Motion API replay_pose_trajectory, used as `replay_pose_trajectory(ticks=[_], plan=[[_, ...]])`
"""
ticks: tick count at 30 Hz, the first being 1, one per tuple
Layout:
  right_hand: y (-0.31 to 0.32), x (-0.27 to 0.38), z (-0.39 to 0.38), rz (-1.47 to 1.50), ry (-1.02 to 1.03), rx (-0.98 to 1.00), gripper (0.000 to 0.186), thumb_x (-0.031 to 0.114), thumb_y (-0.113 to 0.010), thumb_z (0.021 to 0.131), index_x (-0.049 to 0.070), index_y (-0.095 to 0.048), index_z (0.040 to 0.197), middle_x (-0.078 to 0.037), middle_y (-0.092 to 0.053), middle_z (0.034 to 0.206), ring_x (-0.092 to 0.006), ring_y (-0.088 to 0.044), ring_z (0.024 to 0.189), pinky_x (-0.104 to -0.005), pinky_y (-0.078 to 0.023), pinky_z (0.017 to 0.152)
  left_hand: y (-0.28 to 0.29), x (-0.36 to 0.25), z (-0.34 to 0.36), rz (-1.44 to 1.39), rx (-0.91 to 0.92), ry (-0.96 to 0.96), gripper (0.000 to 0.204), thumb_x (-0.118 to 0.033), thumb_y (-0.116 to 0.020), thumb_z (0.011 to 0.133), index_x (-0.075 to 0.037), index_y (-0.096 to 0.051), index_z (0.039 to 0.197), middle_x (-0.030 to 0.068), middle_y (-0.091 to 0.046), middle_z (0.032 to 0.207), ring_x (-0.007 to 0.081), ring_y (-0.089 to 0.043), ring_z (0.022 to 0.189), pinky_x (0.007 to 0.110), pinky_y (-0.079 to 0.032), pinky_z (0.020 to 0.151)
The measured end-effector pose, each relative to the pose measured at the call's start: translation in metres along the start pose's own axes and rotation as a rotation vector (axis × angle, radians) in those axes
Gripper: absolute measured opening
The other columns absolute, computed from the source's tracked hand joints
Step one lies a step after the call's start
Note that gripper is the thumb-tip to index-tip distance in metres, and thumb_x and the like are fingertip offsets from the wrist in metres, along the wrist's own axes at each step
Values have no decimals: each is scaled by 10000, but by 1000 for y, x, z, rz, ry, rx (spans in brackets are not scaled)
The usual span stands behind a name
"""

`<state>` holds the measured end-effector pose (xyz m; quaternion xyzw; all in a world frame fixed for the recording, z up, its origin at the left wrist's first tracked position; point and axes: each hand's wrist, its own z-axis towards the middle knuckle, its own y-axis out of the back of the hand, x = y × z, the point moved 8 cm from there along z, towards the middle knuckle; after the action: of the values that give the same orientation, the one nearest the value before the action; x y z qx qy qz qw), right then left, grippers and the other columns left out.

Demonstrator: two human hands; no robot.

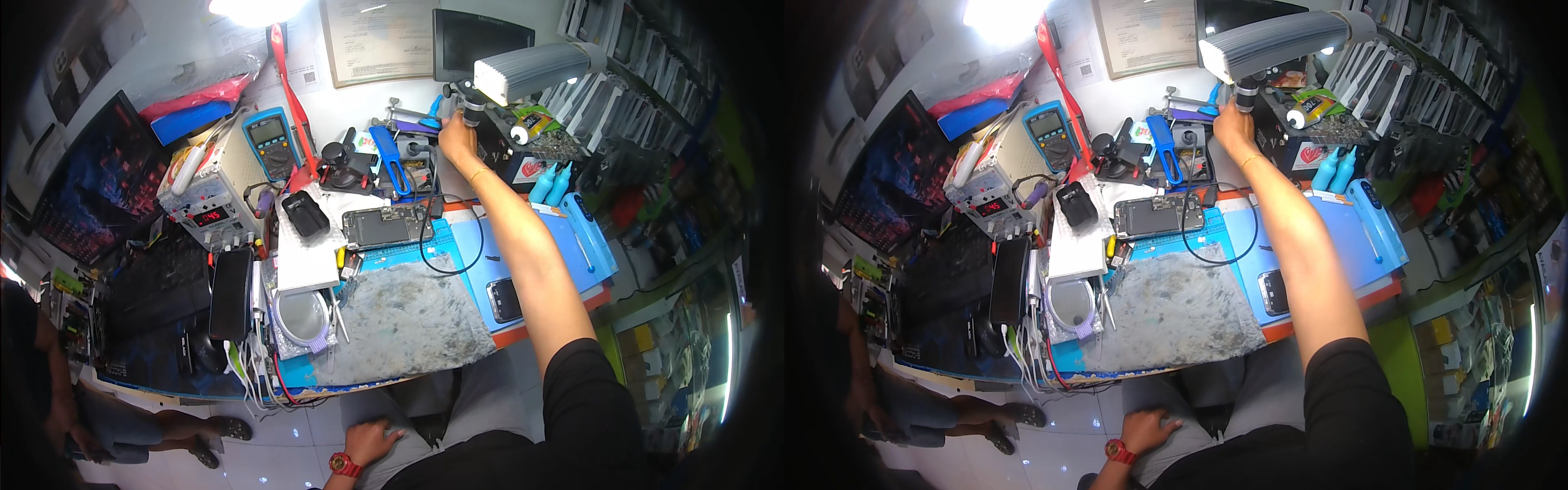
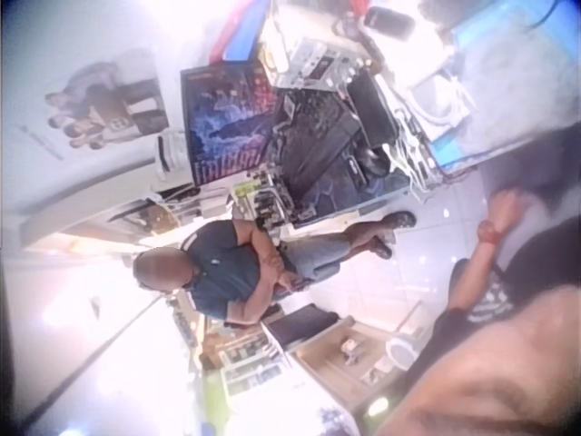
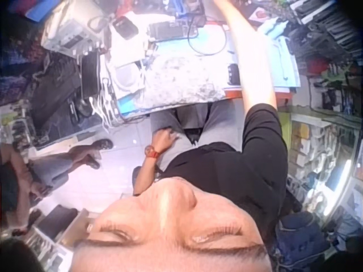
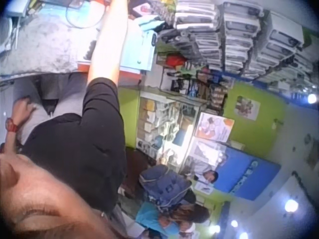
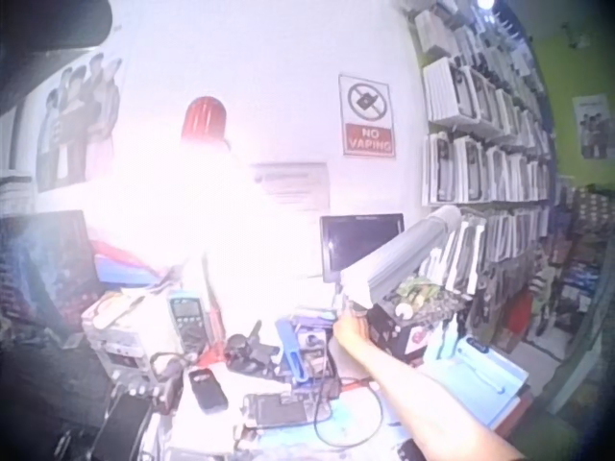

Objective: The person uses a screwdriver and tweezers to remove screws and components from a disassembled mobile phone on a repair bench.

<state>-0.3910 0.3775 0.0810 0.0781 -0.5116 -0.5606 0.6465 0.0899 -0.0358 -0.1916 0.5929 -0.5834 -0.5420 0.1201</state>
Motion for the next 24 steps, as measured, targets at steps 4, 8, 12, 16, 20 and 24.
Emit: replay_pose_trajectory(ticks=[4, 8, 12, 16, 20, 24], plan=[[1, 5, 0, 46, 40, 1, 324, 192, -601, 1062, -44, -595, 1285, -353, -716, 1189, -538, -688, 1139, -605, -540, 984, 0, 0, 0, 21, 7, 7, 556, -642, -715, 936, -102, -827, 1007, 162, -784, 810, 382, -778, 789, 493, -612, 738], [-1, -3, 3, 20, 11, 18, 304, 162, -601, 1039, -37, -632, 1266, -331, -728, 1187, -506, -703, 1144, -580, -551, 996, 2, -3, -1, 9, 0, -5, 566, -651, -713, 934, -101, -829, 997, 164, -784, 807, 382, -779, 791, 492, -612, 737], [-2, -8, 9, 10, -60, 52, 268, 154, -613, 1028, -18, -664, 1227, -311, -734, 1207, -482, -707, 1167, -562, -556, 1010, -1, 0, -3, 32, -37, -39, 547, -667, -700, 939, -135, -823, 980, 144, -785, 791, 363, -776, 738, 492, -601, 660], [-1, -11, 8, 5, -58, 55, 256, 163, -613, 1033, -14, -666, 1210, -310, -734, 1213, -483, -705, 1171, -563, -555, 1010, 0, 0, -2, 47, -41, -32, 544, -660, -702, 940, -132, -825, 983, 147, -788, 800, 358, -777, 737, 488, -603, 658], [3, -5, 4, -5, -6, 44, 316, 223, -619, 1053, -53, -623, 1206, -358, -726, 1178, -523, -698, 1144, -589, -543, 997, 3, -2, -2, 2, -18, -2, 537, -646, -711, 938, -123, -826, 971, 152, -779, 792, 383, -772, 771, 504, -610, 723], [4, -5, 1, -21, -16, 27, 307, 226, -612, 1060, -48, -624, 1199, -353, -730, 1163, -524, -702, 1131, -598, -541, 984, 0, -2, -1, 26, -14, -13, 523, -635, -721, 933, -123, -824, 964, 144, -780, 791, 376, -772, 764, 501, -608, 715]])
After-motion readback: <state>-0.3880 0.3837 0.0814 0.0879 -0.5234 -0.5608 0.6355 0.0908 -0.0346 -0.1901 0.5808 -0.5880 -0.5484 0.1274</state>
